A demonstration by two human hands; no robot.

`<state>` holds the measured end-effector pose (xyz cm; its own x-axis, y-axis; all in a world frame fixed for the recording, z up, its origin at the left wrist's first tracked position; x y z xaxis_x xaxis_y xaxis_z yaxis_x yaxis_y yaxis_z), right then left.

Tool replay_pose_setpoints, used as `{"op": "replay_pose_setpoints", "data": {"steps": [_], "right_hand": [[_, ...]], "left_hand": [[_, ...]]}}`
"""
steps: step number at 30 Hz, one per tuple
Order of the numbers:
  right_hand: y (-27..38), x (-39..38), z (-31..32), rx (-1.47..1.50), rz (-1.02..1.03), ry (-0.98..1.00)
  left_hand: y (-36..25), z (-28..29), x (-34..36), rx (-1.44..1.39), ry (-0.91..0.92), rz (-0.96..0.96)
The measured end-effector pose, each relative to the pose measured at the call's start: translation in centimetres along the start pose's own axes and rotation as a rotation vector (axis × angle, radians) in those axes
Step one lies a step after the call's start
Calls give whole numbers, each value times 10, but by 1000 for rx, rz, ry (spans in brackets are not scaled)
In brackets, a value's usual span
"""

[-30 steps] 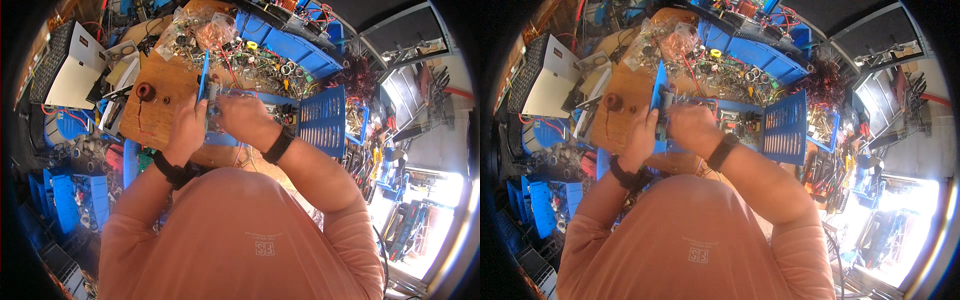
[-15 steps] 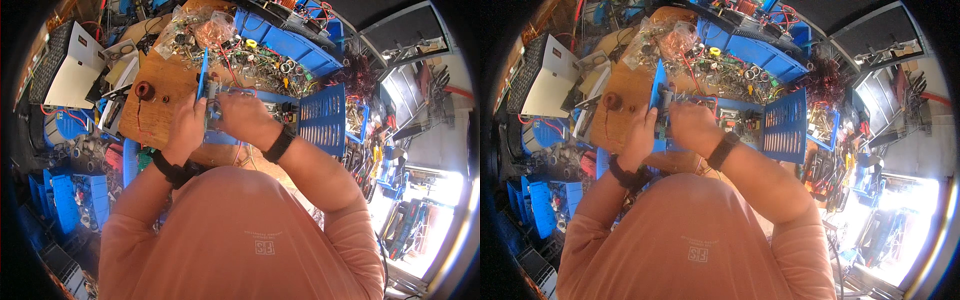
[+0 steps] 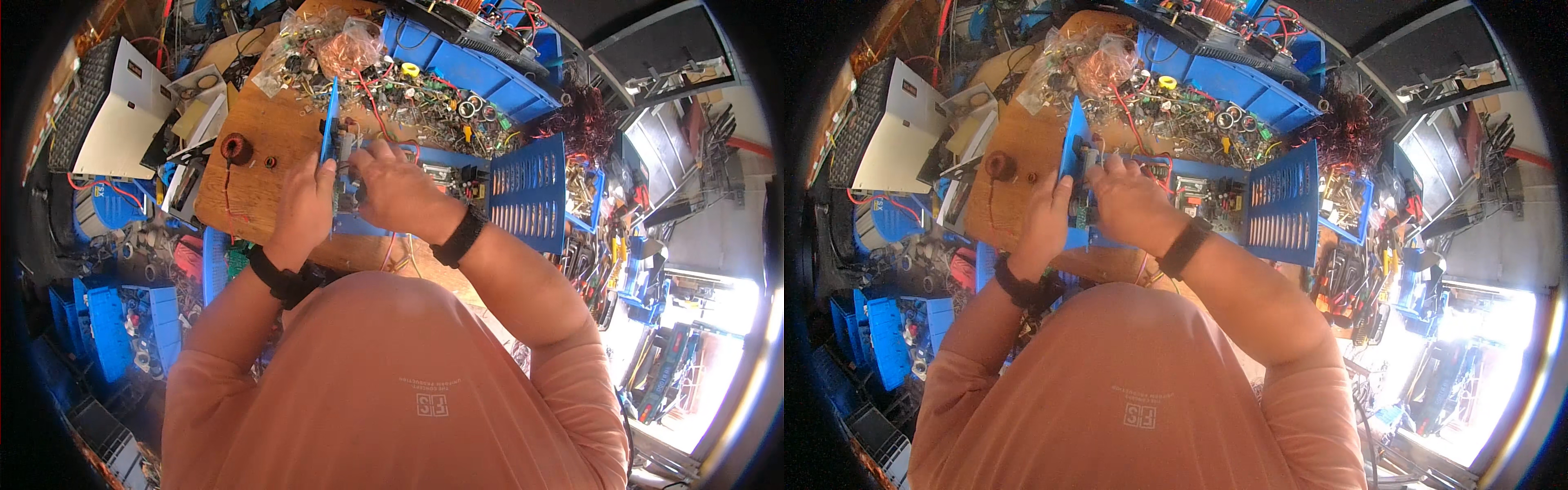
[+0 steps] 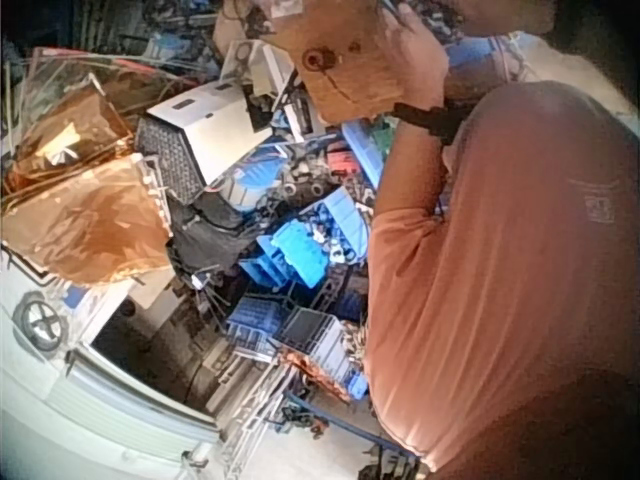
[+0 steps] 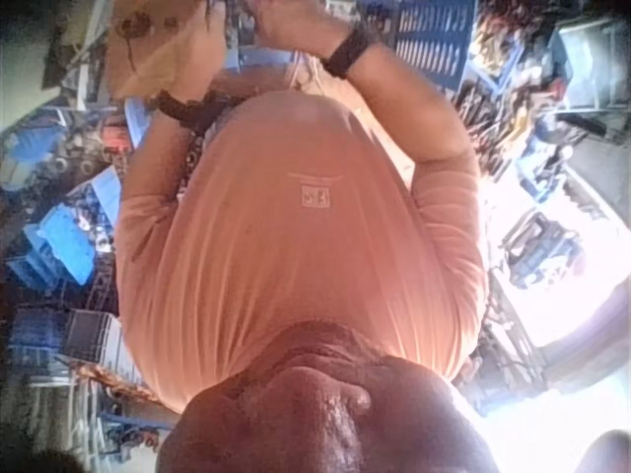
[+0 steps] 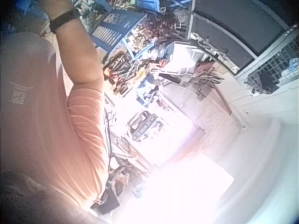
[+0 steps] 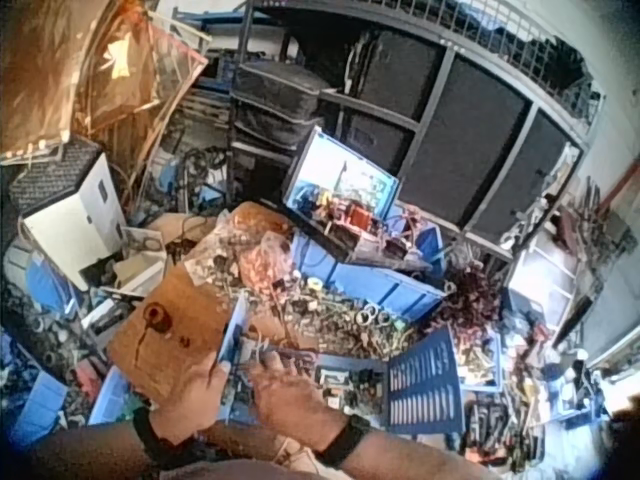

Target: Repairing or assembling electronic components and circuit boards at a workbench.

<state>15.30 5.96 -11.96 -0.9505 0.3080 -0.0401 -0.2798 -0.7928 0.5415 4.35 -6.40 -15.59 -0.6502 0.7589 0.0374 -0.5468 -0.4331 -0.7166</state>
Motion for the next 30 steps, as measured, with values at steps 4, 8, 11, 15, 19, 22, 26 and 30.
{"op": "replay_pose_setpoints", "data": {"steps": [4, 8, 11, 15, 19, 22, 26, 30], "right_hand": [[-4, 1, 3, -33, -106, 90], [-3, -2, 5, -119, 49, 28], [-6, -5, 3, -34, -108, 18], [-14, -2, 0, 6, -49, 41], [-11, -10, 3, 61, 61, -71], [-7, -25, 18, 118, -37, -112], [-10, -69, 56, 230, -75, -277], [-22, -137, 96, 329, -215, -623]], "left_hand": [[6, -5, 3, -25, 57, 46], [13, -12, 5, -23, -34, 40], [14, -13, 4, -35, -38, 20], [12, -7, 4, -75, 83, 76], [8, -6, 5, -11, 0, 18], [6, -6, 4, -47, -24, 22], [-1, -2, 1, -73, 14, 50], [-9, 1, -2, -64, 31, 113]]}}
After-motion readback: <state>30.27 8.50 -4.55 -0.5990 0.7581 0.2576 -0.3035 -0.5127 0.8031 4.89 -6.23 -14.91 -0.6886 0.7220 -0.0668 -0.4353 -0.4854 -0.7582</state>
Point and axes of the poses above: each hand's wrist, its own x-axis towards the middle knuckle, its own z-axis out of the back of the hand, y = z × x, the point moved 1 cm from there along x, towards the middle knuckle, and after that the axes turned 12 degrees about x, right-handed, at the moved point
